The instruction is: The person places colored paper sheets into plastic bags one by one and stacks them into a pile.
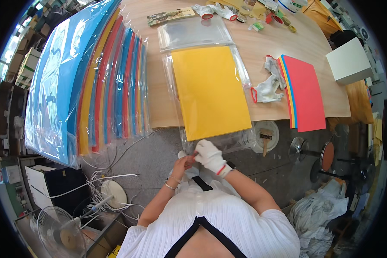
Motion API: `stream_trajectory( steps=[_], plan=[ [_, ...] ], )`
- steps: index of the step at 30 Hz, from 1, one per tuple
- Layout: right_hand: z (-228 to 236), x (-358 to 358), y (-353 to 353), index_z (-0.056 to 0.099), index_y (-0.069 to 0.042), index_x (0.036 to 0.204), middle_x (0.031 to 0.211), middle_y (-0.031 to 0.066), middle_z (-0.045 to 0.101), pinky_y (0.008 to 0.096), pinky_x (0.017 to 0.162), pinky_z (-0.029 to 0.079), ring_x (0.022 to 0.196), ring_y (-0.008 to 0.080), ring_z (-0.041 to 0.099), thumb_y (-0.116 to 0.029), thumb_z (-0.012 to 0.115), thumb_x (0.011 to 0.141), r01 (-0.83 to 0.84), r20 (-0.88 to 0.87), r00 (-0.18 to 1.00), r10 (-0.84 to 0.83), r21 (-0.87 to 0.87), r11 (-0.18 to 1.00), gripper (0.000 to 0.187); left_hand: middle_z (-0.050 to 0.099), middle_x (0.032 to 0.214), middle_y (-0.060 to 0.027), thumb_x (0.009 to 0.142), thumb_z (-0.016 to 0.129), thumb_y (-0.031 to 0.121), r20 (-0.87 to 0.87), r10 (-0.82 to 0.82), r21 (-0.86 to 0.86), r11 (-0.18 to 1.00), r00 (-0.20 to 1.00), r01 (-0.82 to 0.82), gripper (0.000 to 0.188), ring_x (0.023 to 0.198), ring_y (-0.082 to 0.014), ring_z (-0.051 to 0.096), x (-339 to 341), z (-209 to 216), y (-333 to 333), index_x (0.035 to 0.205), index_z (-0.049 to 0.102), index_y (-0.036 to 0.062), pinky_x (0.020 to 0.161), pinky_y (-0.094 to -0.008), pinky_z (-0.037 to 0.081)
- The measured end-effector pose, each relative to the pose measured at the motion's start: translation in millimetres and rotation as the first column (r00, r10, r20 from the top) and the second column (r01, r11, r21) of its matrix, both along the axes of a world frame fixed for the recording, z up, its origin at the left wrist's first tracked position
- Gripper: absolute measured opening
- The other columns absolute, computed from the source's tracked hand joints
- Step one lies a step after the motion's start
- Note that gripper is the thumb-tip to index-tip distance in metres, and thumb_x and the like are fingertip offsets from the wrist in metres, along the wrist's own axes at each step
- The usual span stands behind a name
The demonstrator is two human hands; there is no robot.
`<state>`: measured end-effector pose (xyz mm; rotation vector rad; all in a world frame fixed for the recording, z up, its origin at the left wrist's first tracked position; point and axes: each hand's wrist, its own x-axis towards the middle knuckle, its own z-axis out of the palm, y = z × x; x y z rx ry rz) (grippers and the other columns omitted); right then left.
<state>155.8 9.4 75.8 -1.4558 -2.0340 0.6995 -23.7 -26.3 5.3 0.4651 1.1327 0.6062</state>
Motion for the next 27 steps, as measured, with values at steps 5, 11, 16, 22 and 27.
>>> stream_trajectory(
  steps=[5, 11, 16, 22, 27],
  plan=[
    [-7.5, -24.1, 2.3, 0.060, -0.006, 0.076, 0.082, 0.0121, 0.055, 0.0394, 0.067, 0.048, 0.080, 0.0300, 0.056, -0.018, 0.056, 0.071, -0.185, 0.149, 0.967, 0.208, -0.151, 0.971, 0.013, 0.063, 0.094, -0.0074, 0.089, 0.041, 0.032, -0.015, 0.162, -0.111, 0.980, 0.987, -0.163, 0.035, 0.080, -0.0169, 0.061, 13.1, 2.4, -0.8, 0.094, 0.062, 0.0042, 0.073, -0.0290, 0.050],
    [35.1, 54.7, -11.4, 0.061, -0.007, 0.083, 0.083, 0.0122, 0.059, 0.0390, 0.065, 0.048, 0.079, 0.0291, 0.058, -0.023, 0.052, 0.080, -0.296, -0.294, 0.916, 0.273, -0.038, 0.954, 0.019, 0.065, 0.096, -0.0097, 0.089, 0.035, 0.030, -0.113, 0.079, -0.069, 0.994, 0.991, -0.087, 0.041, 0.082, -0.0191, 0.064, 17.8, 13.2, 6.5, 0.100, 0.059, -0.0004, 0.069, -0.0282, 0.048],
    [101.6, 324.3, -105.0, 0.063, -0.009, 0.090, 0.093, 0.0148, 0.060, 0.0383, 0.078, 0.045, 0.092, 0.0295, 0.056, -0.027, 0.053, 0.077, 0.663, 0.195, 0.748, -0.634, -0.199, 0.721, 0.025, 0.064, 0.098, -0.0100, 0.093, 0.037, 0.031, -0.210, -0.087, 0.155, 0.980, 0.974, 0.121, 0.040, 0.085, -0.0181, 0.063, 2.7, 11.3, -6.4, 0.099, 0.060, -0.0003, 0.070, -0.0250, 0.044],
    [-41.8, 322.1, -172.0, 0.053, -0.012, 0.118, 0.116, 0.0160, 0.055, 0.0389, 0.092, 0.040, 0.106, 0.0304, 0.052, -0.030, 0.055, 0.073, 0.375, 0.631, 0.734, 0.251, -0.686, 0.624, 0.048, 0.057, 0.106, -0.0160, 0.084, 0.054, 0.019, -0.760, 0.323, 0.635, 0.557, 0.564, 0.536, 0.030, 0.096, -0.0233, 0.055, -4.7, 9.6, 24.5, 0.109, 0.055, 0.0031, 0.081, -0.0345, 0.043],
    [-12.2, 244.7, -21.5, 0.049, -0.010, 0.113, 0.115, 0.0106, 0.049, 0.0413, 0.089, 0.041, 0.099, 0.0296, 0.051, -0.010, 0.066, 0.068, 0.115, 0.271, 0.934, -0.235, 0.394, 0.912, 0.049, 0.055, 0.108, -0.0105, 0.074, 0.062, 0.014, -0.724, 0.663, 0.256, 0.001, 0.191, 0.967, 0.035, 0.099, -0.0257, 0.051, 5.2, 33.7, 63.0, 0.108, 0.056, 0.0096, 0.085, -0.0415, 0.040]
  ],
)
